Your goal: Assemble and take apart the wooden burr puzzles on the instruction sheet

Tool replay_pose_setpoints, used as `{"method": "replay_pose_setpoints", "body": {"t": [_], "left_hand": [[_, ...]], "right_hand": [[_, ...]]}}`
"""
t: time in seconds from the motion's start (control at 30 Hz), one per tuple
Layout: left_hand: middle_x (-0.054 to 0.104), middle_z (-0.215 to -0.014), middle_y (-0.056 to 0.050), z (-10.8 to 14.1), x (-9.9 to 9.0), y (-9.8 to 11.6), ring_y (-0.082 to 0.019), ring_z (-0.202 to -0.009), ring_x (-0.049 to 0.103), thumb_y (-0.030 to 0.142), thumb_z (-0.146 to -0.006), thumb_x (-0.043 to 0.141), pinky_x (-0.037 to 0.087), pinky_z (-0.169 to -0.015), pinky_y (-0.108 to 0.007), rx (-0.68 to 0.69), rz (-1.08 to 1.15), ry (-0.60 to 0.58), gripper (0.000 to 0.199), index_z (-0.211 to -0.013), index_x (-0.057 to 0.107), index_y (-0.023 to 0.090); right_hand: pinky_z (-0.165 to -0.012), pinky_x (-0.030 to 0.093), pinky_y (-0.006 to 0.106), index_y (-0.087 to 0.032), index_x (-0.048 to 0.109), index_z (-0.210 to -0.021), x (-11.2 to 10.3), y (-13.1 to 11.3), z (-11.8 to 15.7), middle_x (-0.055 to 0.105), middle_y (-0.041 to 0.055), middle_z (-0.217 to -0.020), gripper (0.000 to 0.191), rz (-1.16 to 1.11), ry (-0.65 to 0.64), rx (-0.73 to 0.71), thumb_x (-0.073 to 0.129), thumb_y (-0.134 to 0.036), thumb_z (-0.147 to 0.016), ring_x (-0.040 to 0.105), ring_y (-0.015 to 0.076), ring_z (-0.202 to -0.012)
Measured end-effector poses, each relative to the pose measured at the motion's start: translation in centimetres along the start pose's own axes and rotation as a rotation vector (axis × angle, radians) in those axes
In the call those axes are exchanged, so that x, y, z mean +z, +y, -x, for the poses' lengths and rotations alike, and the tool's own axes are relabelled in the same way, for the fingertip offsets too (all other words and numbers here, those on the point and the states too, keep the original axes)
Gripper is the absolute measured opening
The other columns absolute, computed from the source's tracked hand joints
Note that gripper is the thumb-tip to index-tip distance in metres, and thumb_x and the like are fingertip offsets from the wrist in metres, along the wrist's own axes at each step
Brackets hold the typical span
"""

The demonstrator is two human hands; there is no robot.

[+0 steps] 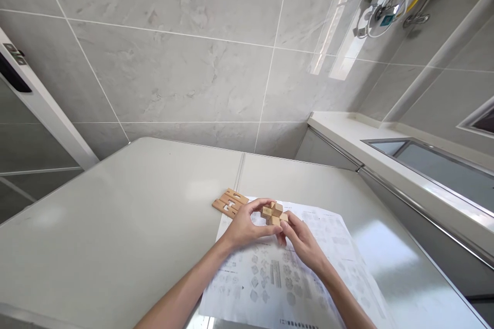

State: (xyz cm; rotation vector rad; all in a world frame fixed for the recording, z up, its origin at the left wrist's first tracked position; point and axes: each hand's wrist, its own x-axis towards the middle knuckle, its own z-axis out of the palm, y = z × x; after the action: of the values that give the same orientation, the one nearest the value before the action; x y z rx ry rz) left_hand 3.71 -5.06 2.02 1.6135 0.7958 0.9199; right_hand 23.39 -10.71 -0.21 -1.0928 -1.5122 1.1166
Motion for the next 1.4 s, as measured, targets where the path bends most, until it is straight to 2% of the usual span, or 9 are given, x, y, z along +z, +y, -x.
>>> {"method": "replay_pose_setpoints", "body": {"t": [0.13, 0.27, 0.47, 0.6, 0.77, 0.97, 1.07, 1.17, 1.4], "left_hand": [[0.077, -0.131, -0.008, 0.1, 0.0, 0.2, -0.032, -0.124, 0.070, 0.031, -0.074, 0.093, 0.053, -0.112, -0.045, -0.009, -0.011, -0.013, 0.058, -0.129, 0.075, 0.025], [0.077, -0.133, -0.007, 0.2, 0.2, 0.1, -0.032, -0.127, 0.069, 0.031, -0.073, 0.094, 0.052, -0.113, -0.045, -0.006, -0.014, -0.036, 0.060, -0.130, 0.075, 0.025], [0.077, -0.135, -0.008, 0.3, 0.4, -0.2, -0.032, -0.130, 0.068, 0.033, -0.074, 0.094, 0.052, -0.115, -0.044, 0.023, -0.032, -0.049, 0.061, -0.132, 0.075, 0.025], [0.076, -0.136, -0.008, 0.4, 0.4, 0.1, -0.033, -0.129, 0.068, 0.030, -0.069, 0.099, 0.053, -0.114, -0.044, 0.066, -0.079, -0.053, 0.071, -0.135, 0.074, 0.025], [0.074, -0.140, -0.005, 0.6, 0.6, 0.6, -0.030, -0.130, 0.067, 0.020, -0.073, 0.093, 0.052, -0.114, -0.042, 0.134, -0.140, -0.057, 0.070, -0.138, 0.071, 0.029], [0.072, -0.143, -0.002, 0.7, 0.8, 0.8, -0.028, -0.131, 0.066, 0.013, -0.077, 0.086, 0.052, -0.113, -0.040, 0.177, -0.186, -0.076, 0.069, -0.141, 0.069, 0.033], [0.072, -0.143, -0.003, 0.6, 0.8, 0.6, -0.028, -0.129, 0.067, 0.012, -0.075, 0.087, 0.053, -0.112, -0.041, 0.190, -0.203, -0.066, 0.071, -0.141, 0.069, 0.033], [0.072, -0.143, -0.004, 0.5, 0.8, 0.3, -0.029, -0.130, 0.066, 0.011, -0.073, 0.088, 0.053, -0.113, -0.042, 0.202, -0.218, -0.053, 0.073, -0.141, 0.069, 0.031], [0.072, -0.144, -0.004, 0.5, 0.8, 0.3, -0.029, -0.133, 0.064, 0.012, -0.077, 0.089, 0.053, -0.114, -0.045, 0.256, -0.244, -0.078, 0.073, -0.143, 0.067, 0.033]], "right_hand": [[-0.069, 0.044, 0.034, -0.026, 0.053, -0.079, 0.1, 0.1, 0.1, 0.060, -0.0010, -0.066, 0.050, 0.013, 0.020, 0.010, 0.048, -0.065, -0.109, 0.055, 0.0201, -0.066], [-0.059, 0.039, 0.032, -0.027, 0.048, -0.074, 0.6, 0.3, 0.2, 0.049, -0.0036, -0.062, 0.054, -0.047, 0.057, 0.042, 0.048, -0.071, -0.106, 0.045, 0.0181, -0.058], [-0.046, 0.026, 0.028, -0.026, 0.047, -0.073, 1.4, 0.8, 0.3, 0.033, -0.0076, -0.062, 0.058, -0.254, 0.081, 0.142, 0.056, -0.078, -0.097, 0.025, 0.0119, -0.050], [-0.043, 0.018, 0.025, -0.026, 0.042, -0.066, 1.5, 1.5, 0.0, 0.023, -0.0106, -0.058, 0.062, -0.411, 0.104, 0.238, 0.056, -0.079, -0.095, 0.013, 0.0091, -0.049], [-0.040, 0.019, 0.024, -0.026, 0.032, -0.057, 0.7, 2.5, -0.4, 0.023, -0.0116, -0.047, 0.066, -0.575, 0.076, 0.342, 0.061, -0.073, -0.094, 0.013, 0.0068, -0.041], [-0.039, 0.021, 0.024, -0.024, 0.044, -0.056, 0.3, 2.4, -0.4, 0.026, -0.0113, -0.043, 0.063, -0.676, 0.061, 0.363, 0.070, -0.070, -0.091, 0.015, 0.0073, -0.040], [-0.043, 0.026, 0.024, -0.022, 0.061, -0.070, 0.3, 2.0, -0.7, 0.037, -0.0090, -0.051, 0.052, -0.703, 0.076, 0.353, 0.073, -0.067, -0.091, 0.024, 0.0089, -0.045], [-0.047, 0.032, 0.025, -0.021, 0.069, -0.083, 0.3, 1.7, -0.9, 0.043, -0.0065, -0.058, 0.045, -0.714, 0.094, 0.340, 0.075, -0.065, -0.092, 0.032, 0.0112, -0.051], [-0.046, 0.026, 0.023, -0.018, 0.072, -0.091, -0.1, 2.1, -0.9, 0.036, -0.0088, -0.059, 0.050, -0.711, 0.087, 0.417, 0.076, -0.068, -0.090, 0.021, 0.0090, -0.051]]}}
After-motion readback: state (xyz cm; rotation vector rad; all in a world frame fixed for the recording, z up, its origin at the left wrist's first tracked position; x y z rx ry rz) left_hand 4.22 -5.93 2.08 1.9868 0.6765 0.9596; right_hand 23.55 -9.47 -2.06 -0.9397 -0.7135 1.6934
